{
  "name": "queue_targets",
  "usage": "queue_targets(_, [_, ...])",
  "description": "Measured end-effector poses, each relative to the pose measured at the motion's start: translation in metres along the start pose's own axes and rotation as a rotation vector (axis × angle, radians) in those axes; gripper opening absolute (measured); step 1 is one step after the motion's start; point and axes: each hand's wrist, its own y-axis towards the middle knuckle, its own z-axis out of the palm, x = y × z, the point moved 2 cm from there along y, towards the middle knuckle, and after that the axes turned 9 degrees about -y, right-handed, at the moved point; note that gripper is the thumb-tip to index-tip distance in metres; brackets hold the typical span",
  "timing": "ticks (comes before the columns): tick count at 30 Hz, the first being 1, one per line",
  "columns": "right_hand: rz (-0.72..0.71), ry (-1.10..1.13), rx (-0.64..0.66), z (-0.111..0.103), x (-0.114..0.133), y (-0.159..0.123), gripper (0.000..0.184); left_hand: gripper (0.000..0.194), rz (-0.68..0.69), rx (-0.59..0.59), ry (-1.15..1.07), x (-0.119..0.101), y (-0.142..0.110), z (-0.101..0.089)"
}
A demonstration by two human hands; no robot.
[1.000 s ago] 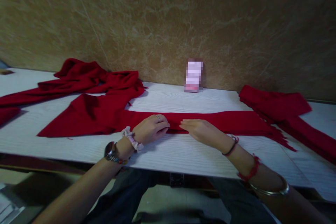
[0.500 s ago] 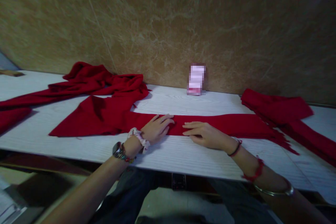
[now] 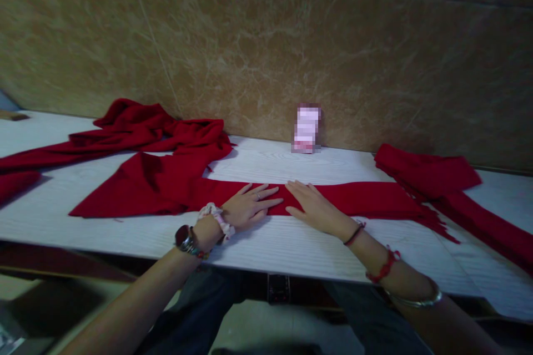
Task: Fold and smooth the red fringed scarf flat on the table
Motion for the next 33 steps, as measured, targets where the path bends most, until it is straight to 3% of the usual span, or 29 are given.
queue_targets(5, [-0.010, -0.102, 0.131, 0.0055, 0.0005, -0.0034, 0.055, 0.046, -0.053, -0.006, 0.034, 0.0009, -0.0008, 0.0000])
queue_targets(12, [0.033, -0.127, 0.036, 0.0022, -0.0018, -0.0038, 0.056, 0.047, -0.208, -0.114, 0.063, 0.0025, -0.0009, 0.0007])
queue_targets(17, [0.014, -0.142, 0.128, 0.0049, -0.0021, -0.0045, 0.055, 0.052, -0.265, -0.124, 0.067, 0.0041, -0.0028, 0.0022])
queue_targets(21, [0.035, -0.128, 0.086, 0.0032, -0.0030, -0.0032, 0.054, 0.055, -0.309, -0.131, 0.066, 0.0041, -0.0038, 0.0013])
queue_targets(25, [0.042, -0.108, -0.003, -0.0001, -0.0014, -0.0007, 0.057, 0.056, -0.265, -0.166, 0.080, 0.0025, -0.0036, -0.0001])
queue_targets(29, [-0.032, -0.109, 0.122, 0.0020, 0.0030, -0.0006, 0.056, 0.054, -0.225, -0.086, 0.071, 0.0018, -0.0020, 0.0013])
queue_targets(33, [-0.002, -0.119, 0.166, 0.0026, -0.0022, -0.0051, 0.055, 0.056, -0.241, -0.067, 0.063, 0.0021, -0.0014, 0.0010])
